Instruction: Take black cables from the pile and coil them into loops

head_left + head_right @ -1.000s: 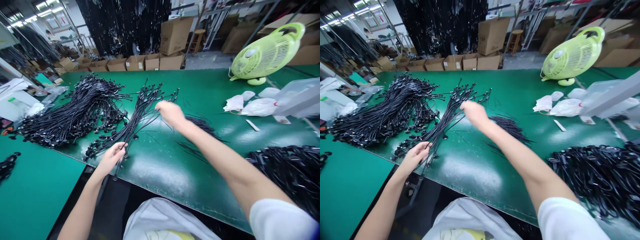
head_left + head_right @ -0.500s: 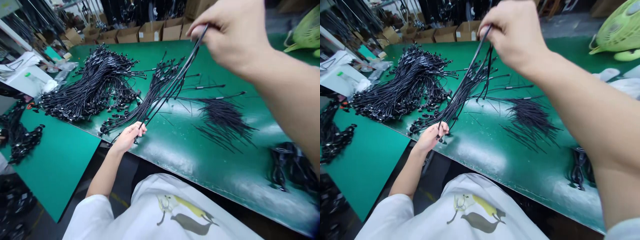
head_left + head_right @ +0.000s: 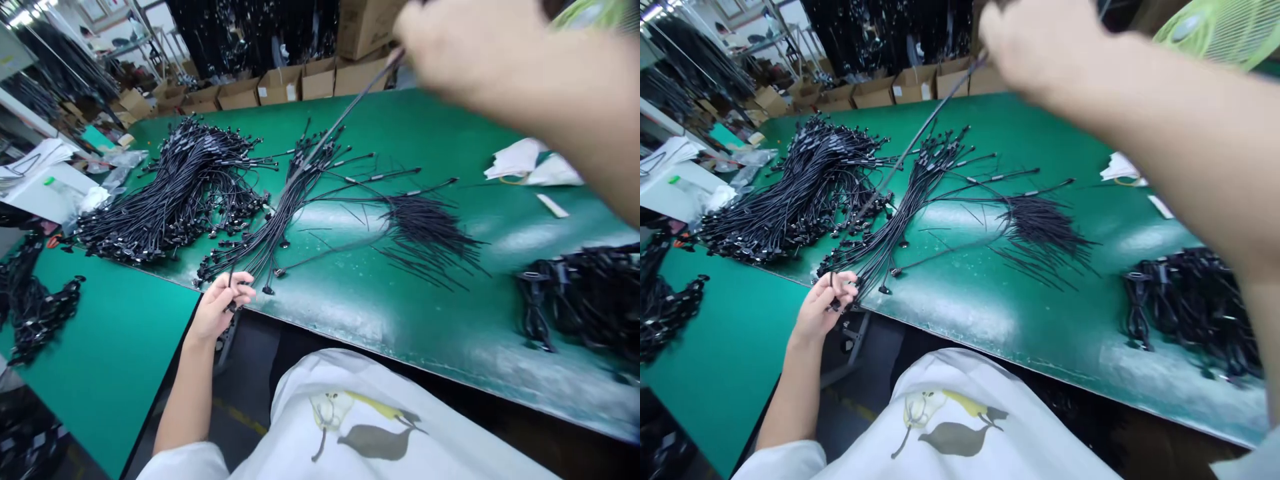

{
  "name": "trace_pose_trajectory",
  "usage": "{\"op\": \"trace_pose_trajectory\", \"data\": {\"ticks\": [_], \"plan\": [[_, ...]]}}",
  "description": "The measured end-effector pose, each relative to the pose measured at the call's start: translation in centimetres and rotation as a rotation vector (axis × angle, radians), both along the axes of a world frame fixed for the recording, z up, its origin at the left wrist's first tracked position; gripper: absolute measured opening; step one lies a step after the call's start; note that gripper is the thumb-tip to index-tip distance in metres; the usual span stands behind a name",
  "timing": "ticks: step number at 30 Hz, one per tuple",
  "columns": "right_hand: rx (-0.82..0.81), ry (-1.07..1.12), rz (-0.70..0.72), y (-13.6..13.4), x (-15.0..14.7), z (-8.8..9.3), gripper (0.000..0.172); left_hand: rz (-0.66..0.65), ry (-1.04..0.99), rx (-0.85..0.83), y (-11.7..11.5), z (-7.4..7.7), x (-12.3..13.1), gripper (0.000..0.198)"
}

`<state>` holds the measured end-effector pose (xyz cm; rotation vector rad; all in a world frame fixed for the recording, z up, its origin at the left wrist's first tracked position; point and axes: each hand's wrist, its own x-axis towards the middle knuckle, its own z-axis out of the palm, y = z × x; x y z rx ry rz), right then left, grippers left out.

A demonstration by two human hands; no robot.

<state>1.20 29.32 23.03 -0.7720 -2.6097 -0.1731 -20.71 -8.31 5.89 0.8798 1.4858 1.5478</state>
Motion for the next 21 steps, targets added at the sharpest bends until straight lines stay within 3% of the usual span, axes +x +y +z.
{"op": "trace_pose_trajectory", "data": {"ticks": [2,3,5,7,8,10,13,15,18,21], "plan": [[0.232,-0.268,-0.121,-2.3,0.6,-2.9,0.054,0.052,0.035,0.073,0.8,0.0,0.0,0.025],[0.245,-0.382,-0.141,-4.1,1.0,-4.5,0.049,0.08,0.106,0.102,1.5,0.1,0.3,0.02],[0.064,-0.513,-0.059,-8.6,1.8,-7.4,0.022,0.102,0.362,0.132,3.5,0.2,1.6,0.015],[-0.111,-0.582,0.138,-13.3,2.6,-9.4,0.01,0.032,0.66,0.161,5.5,0.1,3.7,0.028],[-0.208,-0.58,0.266,-15.2,2.9,-9.9,0.009,-0.05,0.76,0.171,6.4,-0.2,5.0,0.033],[-0.303,-0.51,0.372,-17.3,3.4,-10.2,0.014,-0.276,0.764,0.13,7.3,-0.8,7.4,0.038],[-0.356,-0.369,0.279,-15.5,4.8,-10.2,0.024,-0.525,0.356,-0.038,7.1,-1.5,9.2,0.034],[-0.455,-0.309,0.262,-12.5,6.7,-11.0,0.027,-0.516,-0.037,-0.056,6.5,-1.4,8.6,0.031],[-0.601,-0.186,0.256,-9.0,10.2,-13.5,0.032,-0.255,-0.543,0.09,5.9,-0.2,6.1,0.027],[-0.572,-0.046,0.176,-8.8,12.6,-16.3,0.037,0.027,-0.758,0.223,5.8,1.3,4.5,0.024]]}}
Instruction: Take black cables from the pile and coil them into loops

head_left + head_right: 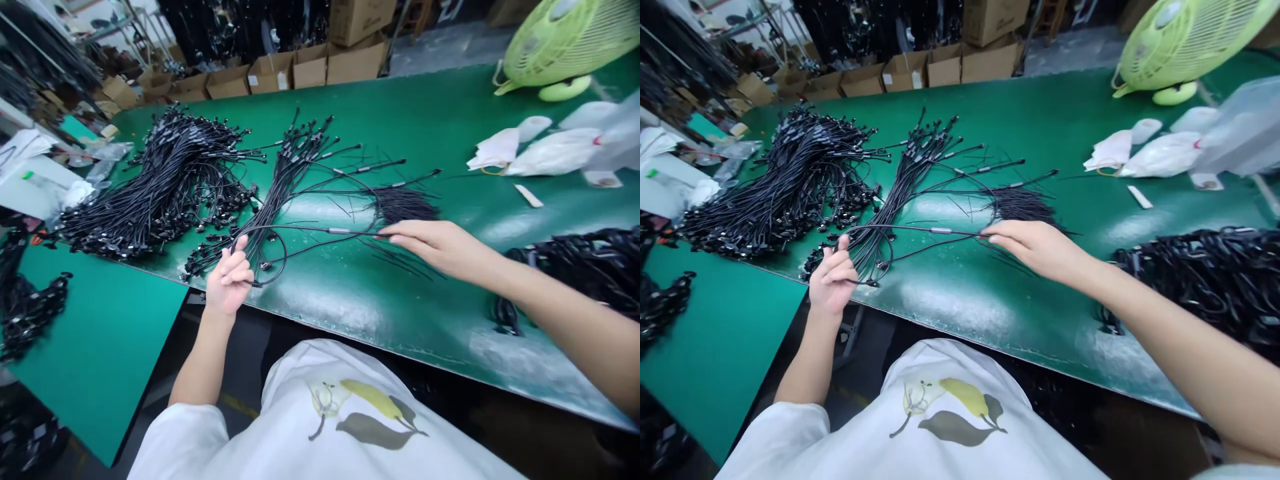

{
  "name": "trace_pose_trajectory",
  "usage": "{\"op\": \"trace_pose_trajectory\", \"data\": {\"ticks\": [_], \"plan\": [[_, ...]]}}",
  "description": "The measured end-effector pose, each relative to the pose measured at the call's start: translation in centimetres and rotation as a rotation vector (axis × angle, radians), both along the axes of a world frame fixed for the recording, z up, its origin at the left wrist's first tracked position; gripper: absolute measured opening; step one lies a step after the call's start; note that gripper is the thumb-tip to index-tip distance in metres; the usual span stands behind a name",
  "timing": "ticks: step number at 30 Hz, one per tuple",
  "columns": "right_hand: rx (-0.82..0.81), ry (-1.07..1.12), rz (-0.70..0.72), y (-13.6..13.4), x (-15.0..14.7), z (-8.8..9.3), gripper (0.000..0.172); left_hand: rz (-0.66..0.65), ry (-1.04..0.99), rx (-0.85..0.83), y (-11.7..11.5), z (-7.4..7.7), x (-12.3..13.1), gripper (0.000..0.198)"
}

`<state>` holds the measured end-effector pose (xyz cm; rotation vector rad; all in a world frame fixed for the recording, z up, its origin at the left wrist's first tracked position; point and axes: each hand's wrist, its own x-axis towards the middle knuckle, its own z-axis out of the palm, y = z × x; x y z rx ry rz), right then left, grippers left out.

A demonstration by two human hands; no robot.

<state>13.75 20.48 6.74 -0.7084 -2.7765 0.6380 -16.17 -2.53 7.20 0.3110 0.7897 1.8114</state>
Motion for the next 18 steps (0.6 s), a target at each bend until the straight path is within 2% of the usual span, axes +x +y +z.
{"op": "trace_pose_trajectory", "data": {"ticks": [1,3,5,8,10,11,13,16,18], "plan": [[0.048,0.018,-0.025,-0.8,0.3,-0.7,0.038,0.048,-0.009,-0.001,0.2,0.3,0.1,0.025],[0.166,-0.005,-0.016,-3.3,0.4,-1.4,0.035,0.062,0.085,-0.03,1.0,0.3,1.1,0.025],[0.233,-0.077,0.118,-6.3,-0.3,-1.2,0.029,0.017,0.33,-0.072,2.1,-0.4,3.0,0.023],[0.149,-0.098,0.376,-9.3,-1.9,0.3,0.027,-0.196,0.812,-0.077,3.1,-1.9,6.3,0.022],[0.082,0.009,0.359,-9.4,-2.8,1.2,0.028,-0.393,0.987,-0.06,3.1,-2.6,7.9,0.027],[0.057,0.082,0.293,-9.0,-3.1,1.3,0.028,-0.467,0.998,-0.053,3.0,-2.8,8.4,0.028],[-0.013,0.25,0.135,-7.9,-3.5,0.8,0.025,-0.498,0.876,-0.037,2.8,-2.9,8.9,0.032],[-0.234,0.5,-0.061,-7.3,-4.2,-1.6,0.038,-0.405,0.549,-0.019,3.1,-2.8,9.4,0.035],[-0.461,0.58,-0.176,-7.9,-5.1,-3.5,0.033,-0.359,0.384,-0.039,3.6,-3.0,10.0,0.036]]}}
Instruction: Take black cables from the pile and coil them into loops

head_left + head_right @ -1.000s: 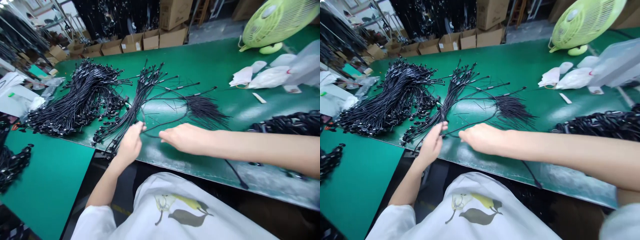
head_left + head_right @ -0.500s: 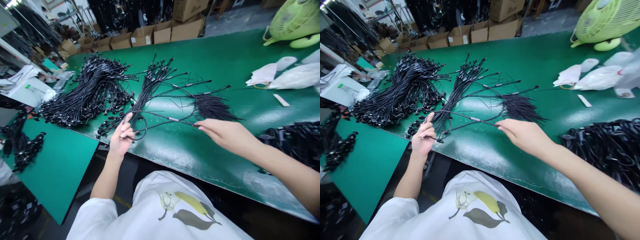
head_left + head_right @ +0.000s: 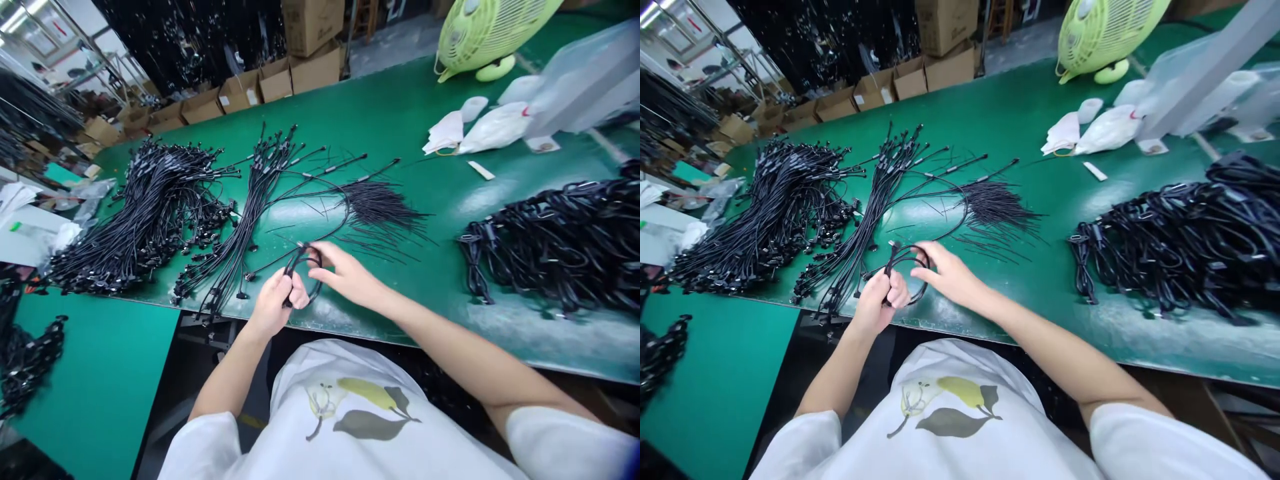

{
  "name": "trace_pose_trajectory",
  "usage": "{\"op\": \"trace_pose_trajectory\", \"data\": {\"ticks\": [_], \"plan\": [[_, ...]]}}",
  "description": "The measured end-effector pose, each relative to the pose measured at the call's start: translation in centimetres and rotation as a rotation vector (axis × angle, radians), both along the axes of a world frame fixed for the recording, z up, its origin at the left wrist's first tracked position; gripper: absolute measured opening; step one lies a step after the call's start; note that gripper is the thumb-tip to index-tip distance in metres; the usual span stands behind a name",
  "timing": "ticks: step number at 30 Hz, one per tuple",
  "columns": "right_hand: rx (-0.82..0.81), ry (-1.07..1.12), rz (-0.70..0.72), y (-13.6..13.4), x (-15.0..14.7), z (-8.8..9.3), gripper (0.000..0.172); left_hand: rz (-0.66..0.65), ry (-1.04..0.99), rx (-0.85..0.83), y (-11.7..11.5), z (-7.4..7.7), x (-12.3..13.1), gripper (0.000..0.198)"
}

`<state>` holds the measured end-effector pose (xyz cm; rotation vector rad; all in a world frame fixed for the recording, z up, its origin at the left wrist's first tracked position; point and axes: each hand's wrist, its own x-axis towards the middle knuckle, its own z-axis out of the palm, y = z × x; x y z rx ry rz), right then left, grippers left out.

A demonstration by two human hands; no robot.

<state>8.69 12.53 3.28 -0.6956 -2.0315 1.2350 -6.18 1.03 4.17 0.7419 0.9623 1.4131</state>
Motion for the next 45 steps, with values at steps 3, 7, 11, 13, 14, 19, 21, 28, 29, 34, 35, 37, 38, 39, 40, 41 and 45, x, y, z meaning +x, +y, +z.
{"op": "trace_pose_trajectory", "data": {"ticks": [3,7,11,13,14,19,21,28,29,34,35,37,38,39,40,41,45], "plan": [[-0.326,0.104,-0.11,-1.4,-1.1,-1.7,0.033,0.017,-0.077,-0.084,0.5,-0.8,1.2,0.039],[-0.653,0.325,-0.101,-2.4,-1.9,-1.8,0.04,0.149,-0.185,-0.125,0.8,-1.9,2.5,0.042],[-0.977,0.524,-0.072,-2.8,-2.4,-1.1,0.052,0.232,-0.123,-0.127,0.8,-2.9,3.1,0.038],[-1.023,0.559,-0.143,-3.4,-2.6,-0.8,0.054,0.156,0.043,-0.135,0.6,-3.3,3.0,0.038],[-0.996,0.557,-0.171,-3.7,-2.6,-0.8,0.052,0.117,0.132,-0.138,0.4,-3.5,2.9,0.037],[-0.48,0.396,-0.145,-5.2,-2.6,-1.1,0.034,-0.124,0.533,-0.155,-0.5,-3.6,1.6,0.028],[-0.462,0.377,-0.093,-5.5,-2.4,-1.2,0.032,-0.27,0.599,-0.185,-0.9,-3.4,1.3,0.025],[-0.894,0.535,0.074,-5.1,-2.0,-0.8,0.032,-0.416,0.263,-0.235,-2.8,-3.3,2.2,0.037],[-0.866,0.524,0.107,-4.8,-2.0,-0.7,0.032,-0.441,0.096,-0.255,-3.0,-3.2,2.5,0.039],[-0.551,0.384,0.138,-3.3,-1.2,-0.5,0.031,-0.346,-0.354,-0.367,-2.9,-2.2,3.8,0.045],[-0.49,0.34,0.118,-3.1,-1.1,-0.5,0.029,-0.323,-0.373,-0.38,-2.7,-2.0,4.0,0.046],[-0.376,0.252,0.079,-2.6,-0.8,-0.6,0.024,-0.295,-0.387,-0.388,-2.2,-1.9,4.2,0.044],[-0.332,0.22,0.058,-2.3,-0.6,-0.8,0.022,-0.279,-0.382,-0.387,-2.0,-1.8,4.2,0.041],[-0.305,0.196,0.039,-1.9,-0.4,-1.0,0.02,-0.257,-0.369,-0.387,-1.7,-1.7,4.1,0.038],[-0.301,0.174,0.028,-1.7,-0.3,-1.3,0.022,-0.226,-0.351,-0.387,-1.5,-1.6,3.9,0.035],[-0.321,0.16,0.024,-1.4,-0.1,-1.6,0.027,-0.186,-0.329,-0.387,-1.2,-1.5,3.7,0.031],[-0.452,0.102,0.097,-1.5,0.4,-2.2,0.036,-0.077,-0.254,-0.368,-0.4,-1.2,3.0,0.023]]}}
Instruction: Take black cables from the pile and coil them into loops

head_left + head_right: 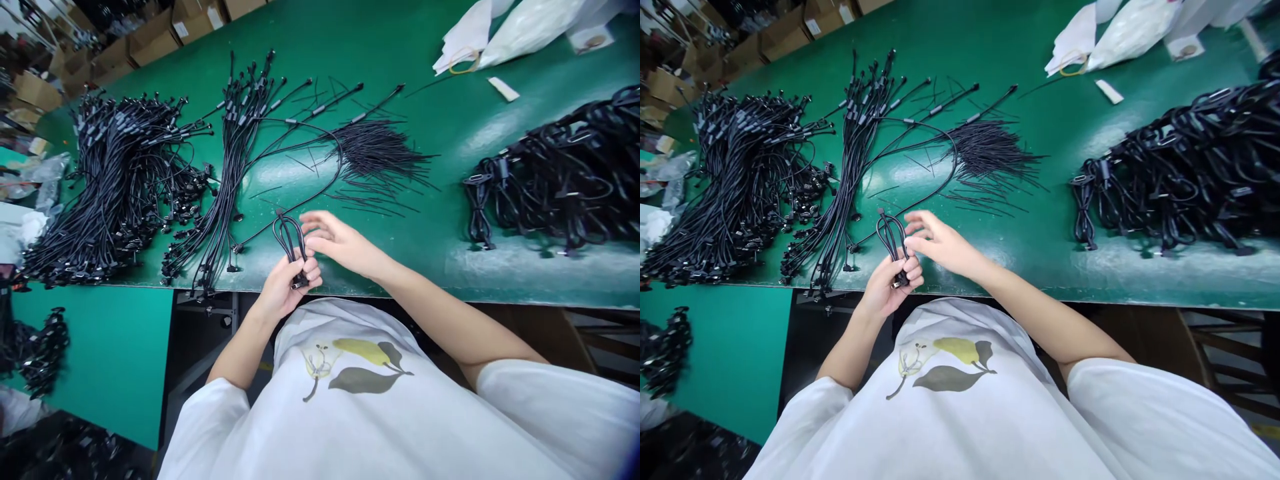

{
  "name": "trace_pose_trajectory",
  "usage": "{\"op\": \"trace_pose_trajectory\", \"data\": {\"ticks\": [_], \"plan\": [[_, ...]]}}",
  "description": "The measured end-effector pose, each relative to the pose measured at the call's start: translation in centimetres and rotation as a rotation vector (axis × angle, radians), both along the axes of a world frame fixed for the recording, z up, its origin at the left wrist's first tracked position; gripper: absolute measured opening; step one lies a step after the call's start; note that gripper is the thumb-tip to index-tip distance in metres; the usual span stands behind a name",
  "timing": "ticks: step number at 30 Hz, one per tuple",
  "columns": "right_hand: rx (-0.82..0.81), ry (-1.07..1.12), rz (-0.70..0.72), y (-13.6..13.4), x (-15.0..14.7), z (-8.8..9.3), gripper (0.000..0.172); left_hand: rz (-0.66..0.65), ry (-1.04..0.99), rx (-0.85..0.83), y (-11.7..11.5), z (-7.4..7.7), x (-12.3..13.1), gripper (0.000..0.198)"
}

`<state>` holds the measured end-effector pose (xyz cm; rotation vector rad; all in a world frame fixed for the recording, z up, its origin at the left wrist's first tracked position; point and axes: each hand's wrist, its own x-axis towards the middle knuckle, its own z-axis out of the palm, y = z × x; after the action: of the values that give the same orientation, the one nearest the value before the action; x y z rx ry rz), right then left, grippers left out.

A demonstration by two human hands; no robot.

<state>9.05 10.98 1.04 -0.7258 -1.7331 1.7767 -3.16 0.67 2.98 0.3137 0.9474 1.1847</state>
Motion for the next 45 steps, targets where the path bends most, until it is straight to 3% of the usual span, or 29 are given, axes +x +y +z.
{"op": "trace_pose_trajectory", "data": {"ticks": [3,6,12,17,19,23,26,29,32,36,40,45], "plan": [[-0.059,-0.071,0.051,-0.6,0.1,0.0,0.018,-0.132,0.019,-0.009,0.1,-0.4,0.1,0.021],[-0.053,-0.123,0.017,-0.9,0.0,-0.2,0.016,-0.219,0.054,0.014,-0.4,-1.4,0.4,0.021],[0.555,-0.31,-0.142,-0.2,-0.3,-1.2,0.034,-0.229,0.186,0.078,-0.8,-2.5,0.7,0.019],[0.799,-0.476,-0.012,1.3,0.9,-0.4,0.037,-0.193,0.075,-0.007,-0.7,-1.5,0.4,0.028],[0.769,-0.47,0.053,1.9,1.7,0.5,0.035,-0.191,0.045,-0.019,-0.9,-0.9,0.0,0.033],[0.397,-0.273,0.269,2.9,3.3,2.3,0.03,-0.164,0.002,-0.012,-1.1,-0.4,-0.2,0.054],[0.296,-0.213,0.337,3.3,4.2,3.1,0.031,-0.147,-0.031,-0.022,-1.0,-0.6,-0.1,0.048],[0.518,-0.269,0.198,2.7,4.7,3.5,0.034,-0.112,0.026,-0.047,-0.7,-1.2,0.0,0.041],[0.885,-0.366,0.102,1.2,4.5,3.7,0.036,-0.103,0.193,-0.004,-0.5,-1.9,0.0,0.04],[1.356,-0.573,0.368,-0.1,4.0,2.7,0.028,-0.261,0.301,0.092,-0.9,-2.0,-0.4,0.04],[1.522,-0.6,0.554,0.1,4.7,2.0,0.033,-0.447,0.328,0.178,-1.6,-1.0,-1.1,0.042],[1.56,-0.452,0.585,0.5,5.7,2.6,0.026,-0.661,0.461,0.22,-1.2,0.1,-1.8,0.044]]}}
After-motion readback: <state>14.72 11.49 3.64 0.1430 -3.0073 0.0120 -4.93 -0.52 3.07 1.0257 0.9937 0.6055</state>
